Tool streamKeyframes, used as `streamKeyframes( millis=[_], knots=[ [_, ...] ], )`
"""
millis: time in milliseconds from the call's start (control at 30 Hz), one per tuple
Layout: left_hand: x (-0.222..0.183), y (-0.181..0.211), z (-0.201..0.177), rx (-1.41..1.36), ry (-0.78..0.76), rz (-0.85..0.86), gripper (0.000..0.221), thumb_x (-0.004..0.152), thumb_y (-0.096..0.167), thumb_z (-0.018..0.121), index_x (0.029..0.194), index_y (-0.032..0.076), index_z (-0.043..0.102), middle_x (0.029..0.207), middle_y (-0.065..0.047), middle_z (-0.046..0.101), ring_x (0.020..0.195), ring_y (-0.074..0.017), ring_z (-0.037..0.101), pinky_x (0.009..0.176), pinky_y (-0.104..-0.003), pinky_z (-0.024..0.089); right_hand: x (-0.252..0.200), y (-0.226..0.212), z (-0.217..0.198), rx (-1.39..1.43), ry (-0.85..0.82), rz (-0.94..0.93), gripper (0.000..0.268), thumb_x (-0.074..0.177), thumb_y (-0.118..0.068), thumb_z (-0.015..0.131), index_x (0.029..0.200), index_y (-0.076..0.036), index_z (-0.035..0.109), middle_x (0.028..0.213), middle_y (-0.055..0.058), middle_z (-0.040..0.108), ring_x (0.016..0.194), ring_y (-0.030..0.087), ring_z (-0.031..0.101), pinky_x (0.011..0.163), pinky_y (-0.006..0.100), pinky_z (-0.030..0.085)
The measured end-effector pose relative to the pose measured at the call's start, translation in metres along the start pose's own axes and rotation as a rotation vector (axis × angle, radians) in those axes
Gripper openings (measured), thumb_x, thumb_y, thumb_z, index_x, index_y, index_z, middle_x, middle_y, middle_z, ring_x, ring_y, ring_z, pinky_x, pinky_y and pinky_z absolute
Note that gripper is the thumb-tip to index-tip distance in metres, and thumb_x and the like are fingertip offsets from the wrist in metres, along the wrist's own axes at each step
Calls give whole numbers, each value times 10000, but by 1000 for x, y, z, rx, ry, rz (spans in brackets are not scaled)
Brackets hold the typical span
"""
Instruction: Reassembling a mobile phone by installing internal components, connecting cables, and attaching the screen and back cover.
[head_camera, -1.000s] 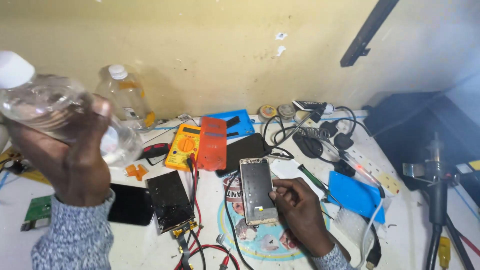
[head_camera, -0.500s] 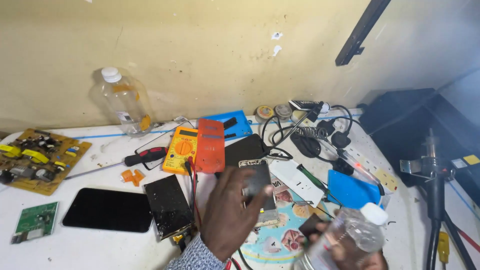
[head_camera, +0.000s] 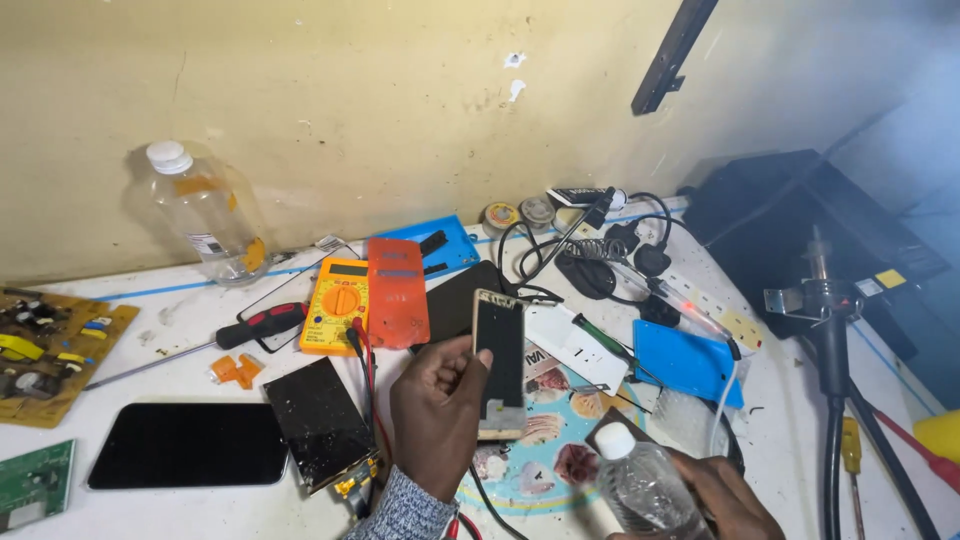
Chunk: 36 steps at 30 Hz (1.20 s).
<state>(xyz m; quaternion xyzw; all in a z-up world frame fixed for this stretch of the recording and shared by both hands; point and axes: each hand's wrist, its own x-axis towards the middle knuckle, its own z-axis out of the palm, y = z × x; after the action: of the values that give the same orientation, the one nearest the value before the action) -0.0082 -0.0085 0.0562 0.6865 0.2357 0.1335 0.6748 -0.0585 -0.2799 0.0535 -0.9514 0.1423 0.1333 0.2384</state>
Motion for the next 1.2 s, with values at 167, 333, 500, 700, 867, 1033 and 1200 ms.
streamKeyframes(
  millis=[167,333,500,700,867,1033,1200],
  knots=[
    [19,-30,4,-691,-93,-250,207,956,182,647,1138,97,599,1165,-35,602,1144,-165,564,1107,-330,439,-10,-52,-1,980,-281,455,769,786,136,683,1507,-123,620,1399,200,654,1292,427,595,1131,622,522],
    [1,22,-16,-1054,-236,-577,670,912,113,516,1525,360,403,1439,11,455,1412,-371,504,990,-809,439,-3,-26,29,1451,-665,648,990,895,-744,325,1568,-46,527,1302,380,596,1105,607,525,993,702,389],
    [23,-54,-3,-1092,-650,-31,1062,873,-172,582,1625,354,48,1660,-63,-39,1432,-560,224,1012,-712,512,-25,-71,25,1537,-70,547,588,1040,-54,249,1600,-88,427,1469,437,488,1127,707,397,1038,744,310],
    [10,-16,-7,-835,-457,-257,893,828,-28,619,1602,280,298,1461,-173,578,1310,-416,572,974,-706,566,56,91,33,511,-386,-567,967,694,-425,930,1526,-173,508,1621,45,516,1539,216,441,1188,495,409],
    [13,-34,-3,-852,-474,-182,843,863,-13,606,1597,264,299,1464,-141,561,1299,-374,568,975,-677,578,-41,-28,21,192,173,-251,716,557,-221,1008,1229,-380,821,1276,-146,824,1244,72,734,1058,352,619],
    [12,-31,-5,-861,-467,-195,800,885,-39,570,1594,220,302,1467,-178,570,1307,-412,578,986,-678,574,-10,4,29,124,-141,-131,843,634,-267,1022,1382,-502,710,1524,-262,644,1501,-27,485,1241,408,405],
    [12,-29,-5,-868,-491,-184,874,870,-16,605,1614,281,257,1508,-162,530,1339,-417,550,1002,-690,557,5,35,30,29,-236,-419,760,770,-690,613,1496,-472,559,1611,-223,513,1541,48,383,1242,387,354]
  ],
)
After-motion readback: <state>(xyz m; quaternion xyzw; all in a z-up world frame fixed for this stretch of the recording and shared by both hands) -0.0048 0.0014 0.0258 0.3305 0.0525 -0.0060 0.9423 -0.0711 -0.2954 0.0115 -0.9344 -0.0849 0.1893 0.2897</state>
